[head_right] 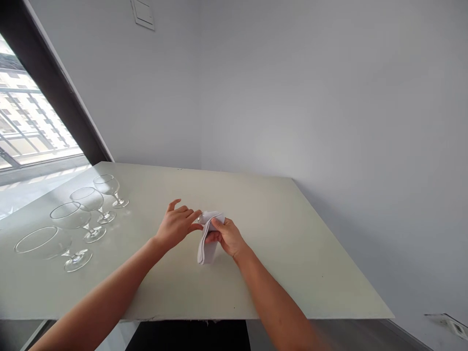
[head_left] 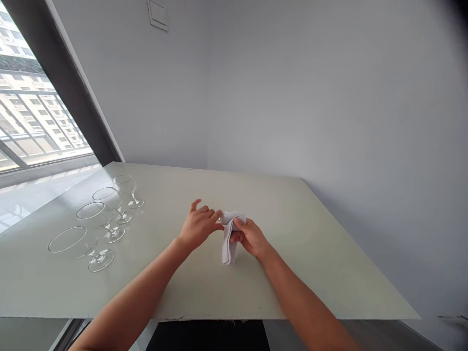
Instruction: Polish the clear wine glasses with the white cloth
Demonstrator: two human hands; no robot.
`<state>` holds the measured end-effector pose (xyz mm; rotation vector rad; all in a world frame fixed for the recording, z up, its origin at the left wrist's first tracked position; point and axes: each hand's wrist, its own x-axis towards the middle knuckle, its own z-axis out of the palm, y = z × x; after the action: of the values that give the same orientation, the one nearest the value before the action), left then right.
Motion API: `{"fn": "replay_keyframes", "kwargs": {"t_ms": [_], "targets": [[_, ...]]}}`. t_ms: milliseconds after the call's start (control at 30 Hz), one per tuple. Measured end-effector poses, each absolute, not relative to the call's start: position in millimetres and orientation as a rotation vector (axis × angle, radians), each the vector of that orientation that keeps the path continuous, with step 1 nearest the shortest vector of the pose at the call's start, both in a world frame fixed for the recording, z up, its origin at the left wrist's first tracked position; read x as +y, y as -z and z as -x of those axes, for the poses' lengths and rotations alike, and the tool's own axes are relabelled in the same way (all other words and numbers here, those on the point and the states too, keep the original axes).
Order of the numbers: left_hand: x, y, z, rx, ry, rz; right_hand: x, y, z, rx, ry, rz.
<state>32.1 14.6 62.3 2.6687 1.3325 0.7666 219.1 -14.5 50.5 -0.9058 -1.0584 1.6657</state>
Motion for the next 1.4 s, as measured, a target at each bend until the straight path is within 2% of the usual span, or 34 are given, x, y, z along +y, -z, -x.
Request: {"fn": "replay_keyframes", "kwargs": {"t_ms": [133,200,267,400,467,633,800,1000,1200,1400], "targets": [[19.9,-63.2,-21.0,1.168,-0.453,-2.338,-23.8,-66.6,-230.7,-1.572,-1.568,0.961],[18.3,-63.7,-21.3,1.054,-0.333,-2.200,-24.2,-69.3,-234.2,-1.621,-1.551,0.980],[14.2,-63.4,-26.2,1.121,-0.430,-2.220,-20.7,-65.8,-232.7,-1.481,-1.546,0.983],[8.2,-59.9,-36.7,1.345,-0.857,-2.568,-11.3,-51.1,-221.0,-0.997,-1.558,0.956],[9.8,-57.6,-36.6,1.337,-0.865,-2.662,-10.7,-47.6,-217.8,-0.940,-1.607,0.939],[18.5,-59.9,-25.0,1.269,-0.656,-2.355,-19.2,-60.6,-230.2,-1.493,-1.630,0.975],[16.3,-73.4,-19.4,0.888,-0.298,-1.853,-20.6,-75.5,-250.9,-1.973,-1.557,0.953],[15.7,-82.8,-17.1,0.706,-0.219,-1.673,-10.6,-71.8,-282.5,-1.993,-1.492,0.903],[28.8,-76.9,-5.6,1.064,-0.503,-1.731,-2.7,-67.7,-303.8,-1.564,-0.889,1.127],[27.0,-61.6,-16.7,1.468,-0.551,-1.931,-22.7,-75.9,-248.4,-2.070,-0.219,1.131]]}}
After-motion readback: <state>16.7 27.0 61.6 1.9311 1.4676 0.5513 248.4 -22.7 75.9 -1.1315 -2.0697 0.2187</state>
